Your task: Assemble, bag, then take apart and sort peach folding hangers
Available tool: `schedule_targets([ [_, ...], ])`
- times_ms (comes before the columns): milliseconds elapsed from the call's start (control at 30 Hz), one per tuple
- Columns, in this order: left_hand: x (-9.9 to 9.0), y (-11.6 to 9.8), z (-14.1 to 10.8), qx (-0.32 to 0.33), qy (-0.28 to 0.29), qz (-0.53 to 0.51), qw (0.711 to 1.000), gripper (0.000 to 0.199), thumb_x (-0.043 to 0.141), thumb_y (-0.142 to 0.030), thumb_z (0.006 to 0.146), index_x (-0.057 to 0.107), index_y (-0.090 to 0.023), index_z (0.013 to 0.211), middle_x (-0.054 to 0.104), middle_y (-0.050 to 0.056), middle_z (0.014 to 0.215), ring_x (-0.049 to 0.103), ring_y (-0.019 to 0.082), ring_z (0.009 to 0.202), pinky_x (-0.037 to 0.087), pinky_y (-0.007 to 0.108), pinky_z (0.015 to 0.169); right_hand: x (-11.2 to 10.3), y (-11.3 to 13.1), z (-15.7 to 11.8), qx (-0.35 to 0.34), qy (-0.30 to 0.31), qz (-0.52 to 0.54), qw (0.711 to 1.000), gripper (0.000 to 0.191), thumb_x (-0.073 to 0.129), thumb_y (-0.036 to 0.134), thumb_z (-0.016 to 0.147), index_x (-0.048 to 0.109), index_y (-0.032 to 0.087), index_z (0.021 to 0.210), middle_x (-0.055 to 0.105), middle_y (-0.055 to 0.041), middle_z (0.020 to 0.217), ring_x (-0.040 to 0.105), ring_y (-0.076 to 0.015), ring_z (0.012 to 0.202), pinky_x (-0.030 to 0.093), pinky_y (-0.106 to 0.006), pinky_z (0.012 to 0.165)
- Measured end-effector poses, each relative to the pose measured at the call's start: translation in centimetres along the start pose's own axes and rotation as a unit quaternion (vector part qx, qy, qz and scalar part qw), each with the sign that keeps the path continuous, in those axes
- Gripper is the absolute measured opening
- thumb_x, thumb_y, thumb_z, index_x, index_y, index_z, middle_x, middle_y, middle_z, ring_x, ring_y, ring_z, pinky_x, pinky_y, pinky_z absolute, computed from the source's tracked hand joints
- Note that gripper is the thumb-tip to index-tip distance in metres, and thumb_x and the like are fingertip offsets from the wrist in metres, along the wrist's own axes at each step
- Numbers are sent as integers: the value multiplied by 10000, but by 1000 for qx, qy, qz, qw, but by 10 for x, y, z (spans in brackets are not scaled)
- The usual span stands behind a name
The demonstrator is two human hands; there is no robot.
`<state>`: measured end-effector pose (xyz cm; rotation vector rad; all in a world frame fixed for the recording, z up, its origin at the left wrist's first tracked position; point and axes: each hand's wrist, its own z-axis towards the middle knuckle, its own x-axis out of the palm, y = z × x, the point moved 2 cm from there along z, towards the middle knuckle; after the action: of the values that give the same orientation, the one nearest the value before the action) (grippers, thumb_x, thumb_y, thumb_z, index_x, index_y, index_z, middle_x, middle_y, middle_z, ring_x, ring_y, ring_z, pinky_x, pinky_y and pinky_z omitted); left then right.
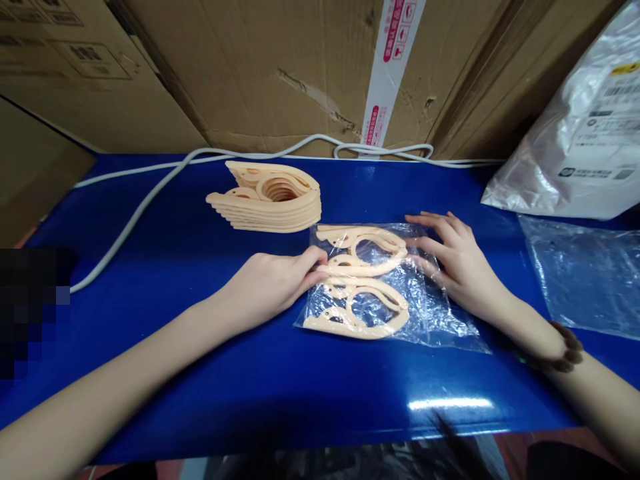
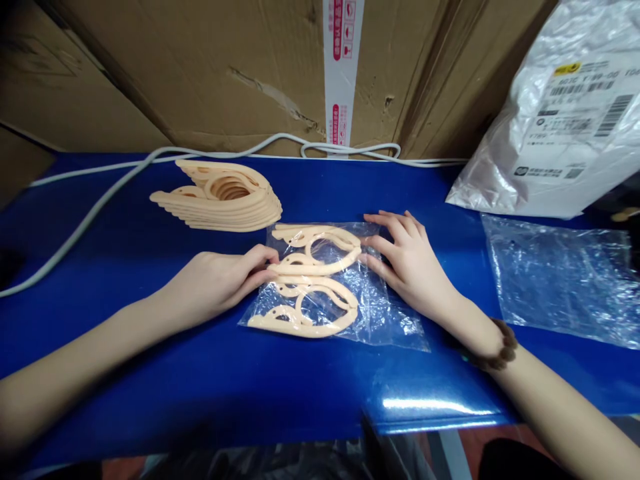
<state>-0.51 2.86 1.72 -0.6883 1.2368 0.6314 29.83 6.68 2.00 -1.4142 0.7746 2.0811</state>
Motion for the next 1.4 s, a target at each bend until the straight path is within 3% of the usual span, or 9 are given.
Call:
schedule_targets([
  [167,1,-3,-2,0,-40,18,999,250,336,-345,1120,534,-194,1149,803,-5,860,702,179,504,408,259,457,-1,0,0,-5,0,1,1000,355,454,411,1062,689,174,1183,601,-195,1428,532,-386,1363,369,-706,1125],
  [300,-2,-7,-3,1,-44,5,999,198,408,-292,1090,541,-175,1179,778,-20,795,703,171,523,419,254,467,-8,-2,7,-20,27,-11,999,379,476,433,1049,708,152,1150,577,-216,1452,513,-433,1370,389,-733,1095],
  [433,-4,-8,-3,14,-41,-13,999,200,442,-245,1051,547,-150,1192,766,-19,787,698,157,541,428,250,485,-10,-9,15,-8,35,25,999,381,530,480,1019,751,176,1079,560,-197,1476,491,-440,1381,449,-690,1064],
  [733,1,-5,-4,9,-62,-5,998,197,418,-267,1088,554,-174,1195,812,12,930,714,162,550,449,257,501,-4,-6,9,-12,-7,8,1000,334,526,455,1029,746,203,1041,610,-167,1432,518,-406,1375,353,-720,1124],
  [1000,1,-3,-3,-7,-45,-24,999,216,409,-284,1093,552,-184,1219,817,-2,944,720,168,549,455,267,491,-2,-6,7,-9,-2,1,1000,437,528,473,1027,637,192,1345,593,-184,1447,524,-381,1371,355,-688,1138],
  [1167,3,-2,-3,-12,-40,-27,999,217,409,-295,1096,541,-194,1235,821,-3,948,724,167,556,446,261,489,-2,-7,8,-18,-7,23,1000,353,562,481,1011,690,206,1189,612,-166,1431,533,-381,1361,358,-691,1134],
  [1400,3,-1,-4,-21,-30,-41,998,211,404,-299,1099,526,-210,1246,820,-6,1004,729,150,578,444,242,514,-4,-6,8,-38,-20,11,999,397,594,564,975,694,202,1104,644,-159,1389,556,-388,1338,335,-710,1145],
])
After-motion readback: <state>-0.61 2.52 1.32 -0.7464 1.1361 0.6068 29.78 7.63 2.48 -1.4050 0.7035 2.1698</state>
